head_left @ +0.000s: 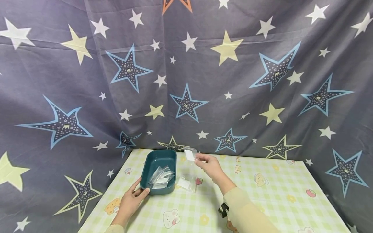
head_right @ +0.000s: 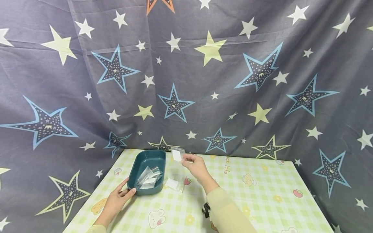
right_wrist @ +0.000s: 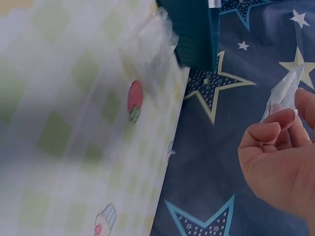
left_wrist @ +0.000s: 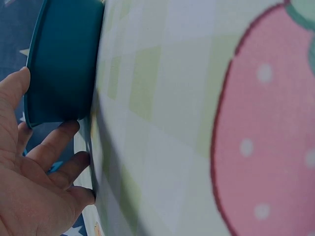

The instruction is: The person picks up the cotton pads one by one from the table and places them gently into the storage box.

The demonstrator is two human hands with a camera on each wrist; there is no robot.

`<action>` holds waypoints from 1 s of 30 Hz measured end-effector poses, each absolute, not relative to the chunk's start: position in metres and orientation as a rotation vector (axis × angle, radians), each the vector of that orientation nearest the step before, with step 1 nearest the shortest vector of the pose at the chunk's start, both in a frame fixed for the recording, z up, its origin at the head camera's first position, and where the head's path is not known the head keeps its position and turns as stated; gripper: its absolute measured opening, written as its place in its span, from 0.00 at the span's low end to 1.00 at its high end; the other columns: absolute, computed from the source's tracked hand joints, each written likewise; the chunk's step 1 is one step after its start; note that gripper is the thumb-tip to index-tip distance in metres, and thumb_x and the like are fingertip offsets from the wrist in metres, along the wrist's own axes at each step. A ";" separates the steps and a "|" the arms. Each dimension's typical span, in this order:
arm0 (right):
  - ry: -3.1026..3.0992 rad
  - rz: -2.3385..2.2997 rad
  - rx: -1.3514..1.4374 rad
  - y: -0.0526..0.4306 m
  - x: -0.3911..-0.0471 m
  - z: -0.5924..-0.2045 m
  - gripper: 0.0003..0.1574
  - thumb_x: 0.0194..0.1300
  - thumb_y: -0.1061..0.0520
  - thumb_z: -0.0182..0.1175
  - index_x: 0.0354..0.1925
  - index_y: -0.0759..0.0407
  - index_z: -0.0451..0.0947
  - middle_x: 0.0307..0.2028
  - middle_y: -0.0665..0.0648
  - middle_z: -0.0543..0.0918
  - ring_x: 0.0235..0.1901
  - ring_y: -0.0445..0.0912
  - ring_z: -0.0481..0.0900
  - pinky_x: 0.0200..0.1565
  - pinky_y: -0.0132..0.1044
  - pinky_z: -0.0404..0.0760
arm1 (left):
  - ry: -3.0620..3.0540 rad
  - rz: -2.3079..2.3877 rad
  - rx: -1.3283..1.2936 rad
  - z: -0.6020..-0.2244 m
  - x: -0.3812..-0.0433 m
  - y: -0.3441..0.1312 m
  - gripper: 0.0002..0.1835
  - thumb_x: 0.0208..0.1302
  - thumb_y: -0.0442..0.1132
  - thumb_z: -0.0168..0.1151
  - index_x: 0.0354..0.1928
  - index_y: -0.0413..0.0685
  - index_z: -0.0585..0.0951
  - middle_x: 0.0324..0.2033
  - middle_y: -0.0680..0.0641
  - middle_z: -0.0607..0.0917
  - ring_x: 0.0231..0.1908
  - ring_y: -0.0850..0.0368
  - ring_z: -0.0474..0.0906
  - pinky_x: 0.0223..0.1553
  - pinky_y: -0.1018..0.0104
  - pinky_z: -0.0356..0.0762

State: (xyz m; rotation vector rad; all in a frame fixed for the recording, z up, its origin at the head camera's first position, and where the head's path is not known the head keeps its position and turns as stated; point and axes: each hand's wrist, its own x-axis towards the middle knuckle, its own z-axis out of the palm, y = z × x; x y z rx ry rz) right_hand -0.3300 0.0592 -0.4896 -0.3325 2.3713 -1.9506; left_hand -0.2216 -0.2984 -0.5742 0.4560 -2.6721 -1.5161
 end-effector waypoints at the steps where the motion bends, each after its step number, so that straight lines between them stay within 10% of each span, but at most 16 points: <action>1: 2.356 -1.955 -0.328 0.056 -0.330 -0.488 0.25 0.74 0.55 0.68 0.65 0.58 0.84 0.55 0.60 0.87 0.45 0.41 0.82 0.44 0.34 0.82 | -2.672 -1.514 0.460 -0.575 -0.222 -0.299 0.49 0.71 0.62 0.69 0.86 0.63 0.57 0.69 0.32 0.80 0.72 0.33 0.75 0.65 0.40 0.82; 30: 2.170 -1.965 -0.413 -0.024 -0.318 -0.495 0.25 0.74 0.55 0.68 0.65 0.64 0.83 0.56 0.61 0.88 0.46 0.38 0.80 0.44 0.30 0.79 | -2.658 -1.505 0.453 -0.576 -0.222 -0.299 0.47 0.73 0.58 0.69 0.86 0.62 0.58 0.68 0.33 0.80 0.72 0.34 0.75 0.66 0.40 0.81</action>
